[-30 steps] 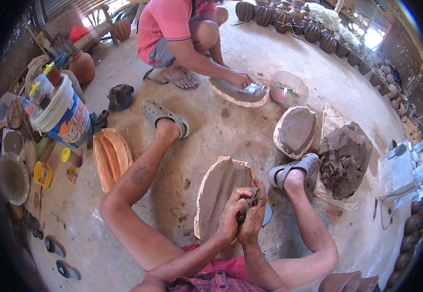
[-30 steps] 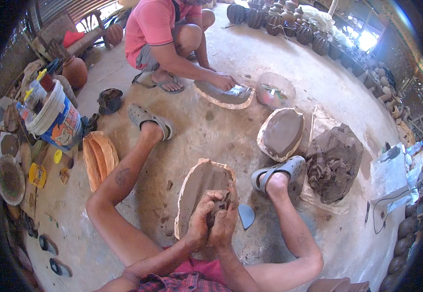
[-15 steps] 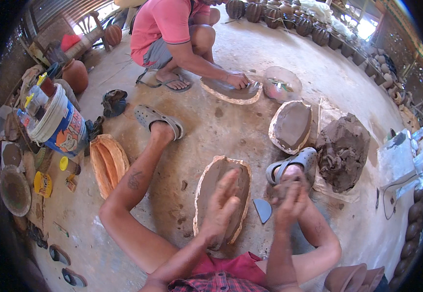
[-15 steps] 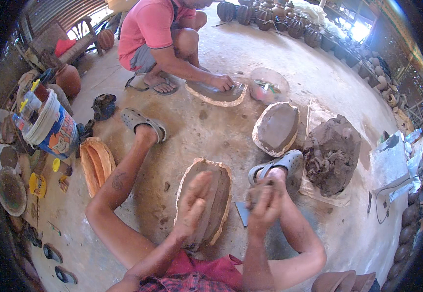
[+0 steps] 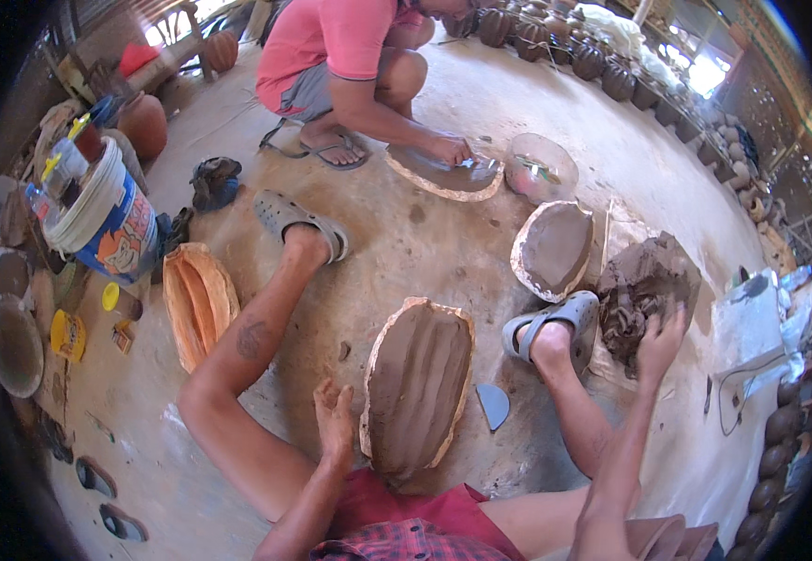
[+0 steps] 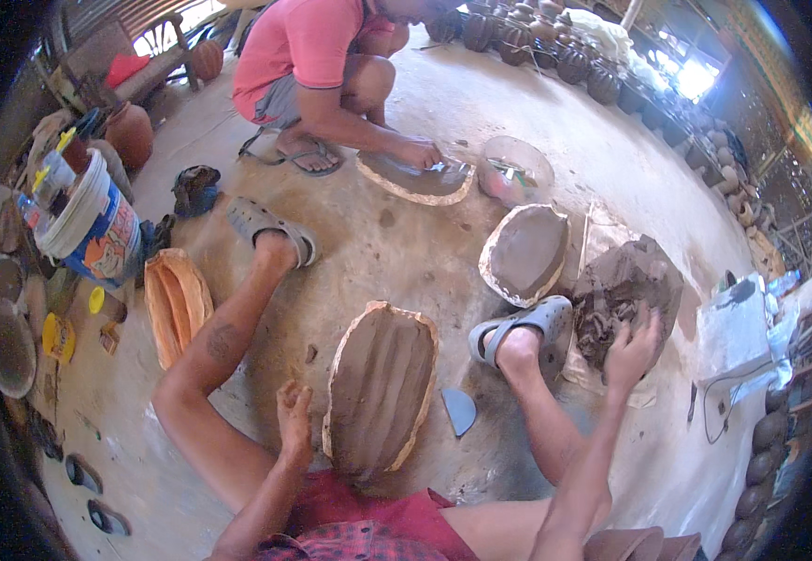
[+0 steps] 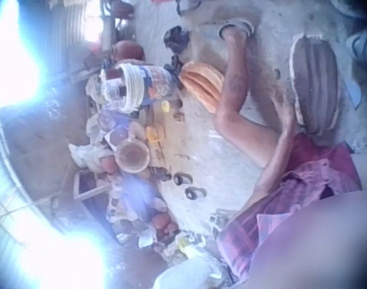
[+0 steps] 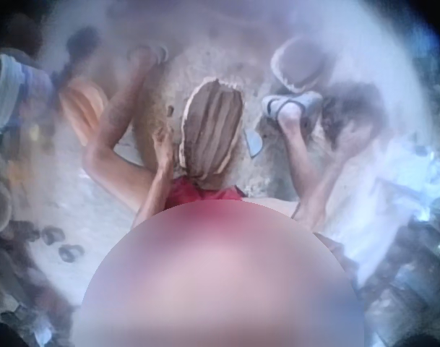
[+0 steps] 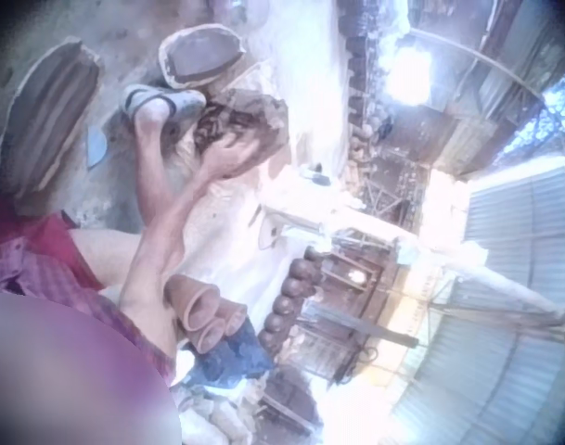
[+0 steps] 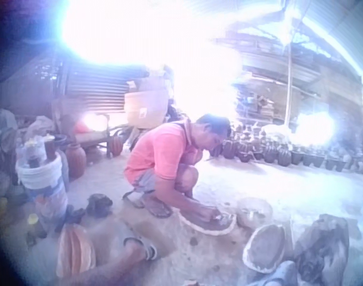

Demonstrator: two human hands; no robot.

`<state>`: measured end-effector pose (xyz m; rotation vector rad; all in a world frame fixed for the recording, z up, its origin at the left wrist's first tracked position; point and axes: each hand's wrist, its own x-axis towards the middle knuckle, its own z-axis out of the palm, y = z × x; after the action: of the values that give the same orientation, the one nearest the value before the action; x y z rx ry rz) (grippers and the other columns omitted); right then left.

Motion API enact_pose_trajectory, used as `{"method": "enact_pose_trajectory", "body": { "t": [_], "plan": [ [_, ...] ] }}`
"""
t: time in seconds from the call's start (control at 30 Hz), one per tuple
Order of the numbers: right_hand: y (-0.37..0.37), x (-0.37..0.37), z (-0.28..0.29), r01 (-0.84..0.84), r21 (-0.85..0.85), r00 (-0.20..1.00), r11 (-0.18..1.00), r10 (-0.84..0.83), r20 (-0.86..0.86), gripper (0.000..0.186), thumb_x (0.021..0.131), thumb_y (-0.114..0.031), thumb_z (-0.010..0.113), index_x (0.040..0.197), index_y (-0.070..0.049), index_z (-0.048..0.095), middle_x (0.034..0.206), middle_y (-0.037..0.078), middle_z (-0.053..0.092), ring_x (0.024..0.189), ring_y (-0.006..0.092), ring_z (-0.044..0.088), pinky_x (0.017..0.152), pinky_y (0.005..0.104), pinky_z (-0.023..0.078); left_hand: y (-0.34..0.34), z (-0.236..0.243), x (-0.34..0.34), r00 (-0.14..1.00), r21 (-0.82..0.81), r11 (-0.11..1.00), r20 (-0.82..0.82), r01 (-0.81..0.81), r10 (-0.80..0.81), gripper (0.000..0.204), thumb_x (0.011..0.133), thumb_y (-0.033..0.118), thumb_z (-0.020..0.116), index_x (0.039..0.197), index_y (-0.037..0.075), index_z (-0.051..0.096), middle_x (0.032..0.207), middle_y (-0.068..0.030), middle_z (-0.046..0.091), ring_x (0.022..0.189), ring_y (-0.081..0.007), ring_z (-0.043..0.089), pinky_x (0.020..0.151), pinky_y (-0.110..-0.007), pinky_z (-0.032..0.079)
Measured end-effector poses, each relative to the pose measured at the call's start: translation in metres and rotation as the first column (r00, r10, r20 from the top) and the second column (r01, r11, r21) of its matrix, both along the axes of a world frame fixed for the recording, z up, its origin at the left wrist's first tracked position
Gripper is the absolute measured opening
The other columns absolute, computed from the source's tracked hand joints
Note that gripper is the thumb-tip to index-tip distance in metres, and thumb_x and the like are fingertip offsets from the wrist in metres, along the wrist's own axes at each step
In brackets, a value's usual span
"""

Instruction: The person sits on the floor and shapes a clay slab inside a large shell-like mold, smoothing the surface with hands and a small plastic scraper. Another person works nearby on a similar shell mold.

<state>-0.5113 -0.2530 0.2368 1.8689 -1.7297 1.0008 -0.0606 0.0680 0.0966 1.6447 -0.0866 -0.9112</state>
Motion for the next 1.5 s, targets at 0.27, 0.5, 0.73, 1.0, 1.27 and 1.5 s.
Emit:
{"method": "enact_pose_trajectory", "body": {
  "t": [0.27,0.5,0.73,1.0,1.27,1.5],
  "plan": [
    [0.166,0.143,-0.103,-0.386,0.748,0.92,0.539,0.164,0.357,0.04,0.094,-0.026,0.079,0.122,0.003,0.076,0.115,0.027,0.074,0.102,0.0422,0.073,0.094,0.0509,0.057,0.021,-0.039,-0.035,0.973,0.061,0.989,-0.198,0.132,-0.118,0.078,0.108,0.046,0.062,0.169,0.007,0.033,0.167,-0.0204,0.043,0.153,-0.0313,0.044,0.127,-0.043,0.033],
    [0.193,0.149,-0.169,-0.196,0.798,0.979,0.569,0.161,0.126,0.066,0.092,-0.027,0.081,0.144,0.007,0.06,0.14,0.026,0.058,0.129,0.0464,0.056,0.112,0.0519,0.047,0.02,-0.045,-0.029,0.955,0.051,0.978,-0.233,0.203,-0.186,0.078,0.109,0.046,0.06,0.171,0.009,0.032,0.169,-0.0192,0.043,0.156,-0.0316,0.041,0.127,-0.043,0.032],
    [0.173,0.146,-0.175,-0.14,0.821,0.99,0.554,0.079,0.115,0.069,0.088,-0.025,0.084,0.146,0.004,0.062,0.135,0.025,0.059,0.125,0.0452,0.06,0.11,0.05,0.05,0.024,-0.067,-0.027,0.945,0.004,0.967,-0.213,0.253,-0.247,0.069,0.111,0.044,0.058,0.165,0.005,0.044,0.168,-0.0164,0.045,0.155,-0.028,0.042,0.127,-0.04,0.032],
    [0.171,0.146,-0.171,-0.126,0.838,0.992,0.531,0.069,0.105,0.064,0.087,-0.025,0.086,0.144,-0.001,0.067,0.132,0.024,0.061,0.123,0.044,0.063,0.108,0.0502,0.051,0.023,-0.072,-0.026,0.939,0.035,0.962,-0.227,0.272,-0.257,0.067,0.111,0.043,0.057,0.164,0.003,0.046,0.168,-0.0154,0.045,0.155,-0.0268,0.041,0.128,-0.039,0.029],
    [0.17,0.147,-0.168,-0.132,0.845,0.991,0.518,0.046,0.127,0.062,0.087,-0.025,0.085,0.143,-0.002,0.068,0.134,0.024,0.061,0.124,0.043,0.063,0.108,0.0498,0.052,0.018,-0.059,-0.025,0.936,0.016,0.98,-0.3,0.199,-0.185,0.061,0.111,0.039,0.057,0.16,0.004,0.051,0.159,-0.0119,0.056,0.143,-0.0254,0.053,0.121,-0.04,0.041],
    [0.17,0.146,-0.168,-0.137,0.842,0.99,0.522,0.045,0.133,0.062,0.086,-0.025,0.086,0.142,-0.003,0.07,0.133,0.023,0.062,0.125,0.0423,0.063,0.108,0.0494,0.052,0.021,-0.069,-0.022,0.94,0.056,0.953,-0.192,0.298,-0.283,0.072,0.11,0.049,0.055,0.165,0.003,0.045,0.171,-0.0162,0.041,0.159,-0.0278,0.037,0.13,-0.04,0.027]
  ]
}}
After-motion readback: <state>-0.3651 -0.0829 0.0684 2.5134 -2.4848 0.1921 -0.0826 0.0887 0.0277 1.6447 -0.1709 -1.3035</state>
